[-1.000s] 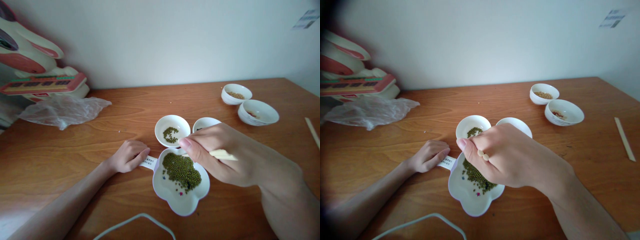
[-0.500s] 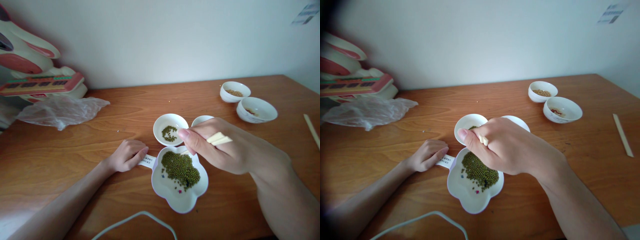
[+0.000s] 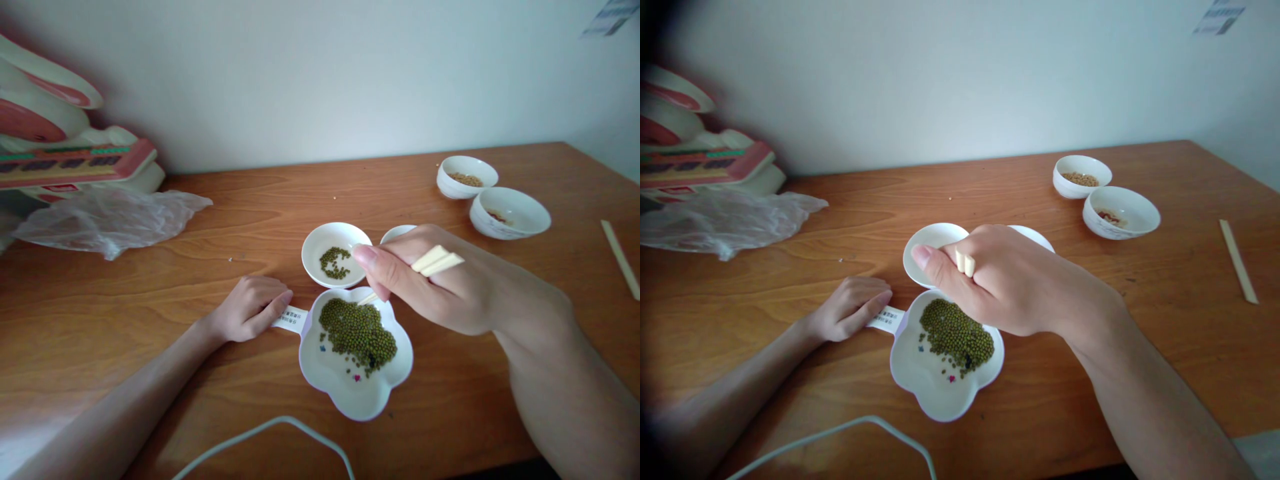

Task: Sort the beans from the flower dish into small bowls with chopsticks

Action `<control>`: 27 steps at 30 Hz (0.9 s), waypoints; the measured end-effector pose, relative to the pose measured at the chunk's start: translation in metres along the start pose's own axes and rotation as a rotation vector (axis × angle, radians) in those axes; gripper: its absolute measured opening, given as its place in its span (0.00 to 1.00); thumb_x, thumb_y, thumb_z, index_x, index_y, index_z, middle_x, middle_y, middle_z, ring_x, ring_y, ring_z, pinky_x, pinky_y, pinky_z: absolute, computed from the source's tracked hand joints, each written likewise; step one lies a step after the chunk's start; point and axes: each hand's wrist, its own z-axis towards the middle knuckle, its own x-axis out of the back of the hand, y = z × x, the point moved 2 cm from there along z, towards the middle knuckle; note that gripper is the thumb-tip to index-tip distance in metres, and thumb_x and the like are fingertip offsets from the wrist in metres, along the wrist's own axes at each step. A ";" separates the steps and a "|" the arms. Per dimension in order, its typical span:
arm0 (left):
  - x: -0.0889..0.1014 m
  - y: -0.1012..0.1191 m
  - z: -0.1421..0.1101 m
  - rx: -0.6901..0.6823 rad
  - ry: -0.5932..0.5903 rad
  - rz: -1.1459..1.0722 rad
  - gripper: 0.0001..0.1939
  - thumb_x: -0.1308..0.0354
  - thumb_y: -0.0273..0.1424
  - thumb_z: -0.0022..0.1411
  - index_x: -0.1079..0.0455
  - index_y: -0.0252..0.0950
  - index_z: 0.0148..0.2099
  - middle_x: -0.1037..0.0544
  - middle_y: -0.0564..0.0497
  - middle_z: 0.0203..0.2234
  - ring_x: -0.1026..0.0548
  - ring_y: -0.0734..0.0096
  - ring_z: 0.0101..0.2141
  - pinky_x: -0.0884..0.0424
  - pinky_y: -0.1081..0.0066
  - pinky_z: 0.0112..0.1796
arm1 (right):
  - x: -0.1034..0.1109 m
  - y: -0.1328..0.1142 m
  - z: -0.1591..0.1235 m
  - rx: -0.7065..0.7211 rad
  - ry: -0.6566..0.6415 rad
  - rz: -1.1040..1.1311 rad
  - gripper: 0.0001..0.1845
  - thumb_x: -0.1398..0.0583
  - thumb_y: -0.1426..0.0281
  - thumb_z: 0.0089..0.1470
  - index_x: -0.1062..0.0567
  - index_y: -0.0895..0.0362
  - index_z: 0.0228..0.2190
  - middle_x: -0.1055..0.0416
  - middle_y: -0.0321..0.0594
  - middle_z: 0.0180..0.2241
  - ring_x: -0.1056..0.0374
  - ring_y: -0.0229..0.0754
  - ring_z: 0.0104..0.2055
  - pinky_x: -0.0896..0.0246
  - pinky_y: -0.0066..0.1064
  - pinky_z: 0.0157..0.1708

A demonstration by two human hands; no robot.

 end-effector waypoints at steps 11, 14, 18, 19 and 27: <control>-0.002 -0.002 0.000 -0.012 0.001 -0.009 0.18 0.57 0.27 0.76 0.43 0.37 0.29 0.33 0.52 0.23 0.37 0.71 0.25 0.42 0.65 0.31 | 0.003 0.010 -0.003 -0.044 -0.036 0.065 0.36 0.57 0.52 0.75 0.26 0.58 0.24 0.32 0.34 0.20 0.38 0.33 0.24 0.48 0.33 0.31; -0.001 -0.002 0.000 -0.013 -0.002 -0.004 0.18 0.57 0.27 0.76 0.43 0.37 0.29 0.33 0.52 0.23 0.37 0.71 0.25 0.42 0.65 0.31 | 0.004 0.006 -0.003 -0.041 -0.020 0.032 0.36 0.57 0.52 0.74 0.26 0.58 0.24 0.33 0.34 0.20 0.38 0.34 0.24 0.50 0.33 0.30; 0.000 0.000 0.000 -0.013 0.001 0.008 0.18 0.57 0.27 0.75 0.43 0.37 0.29 0.33 0.52 0.23 0.36 0.71 0.25 0.42 0.66 0.31 | 0.007 -0.003 -0.005 -0.012 -0.063 0.005 0.34 0.54 0.53 0.74 0.29 0.58 0.22 0.38 0.33 0.19 0.41 0.33 0.23 0.53 0.32 0.28; 0.000 0.001 0.000 -0.011 0.002 0.009 0.18 0.57 0.27 0.75 0.43 0.37 0.29 0.33 0.52 0.23 0.36 0.71 0.25 0.42 0.66 0.31 | 0.007 -0.005 -0.006 -0.003 -0.073 -0.002 0.33 0.53 0.54 0.74 0.30 0.58 0.22 0.39 0.32 0.18 0.42 0.32 0.22 0.53 0.32 0.27; 0.000 0.001 0.000 -0.006 0.002 0.018 0.18 0.56 0.28 0.75 0.43 0.38 0.29 0.33 0.52 0.23 0.36 0.70 0.25 0.42 0.66 0.31 | 0.013 -0.009 -0.011 0.019 -0.078 0.022 0.33 0.54 0.54 0.74 0.26 0.57 0.25 0.33 0.33 0.22 0.38 0.33 0.24 0.48 0.31 0.27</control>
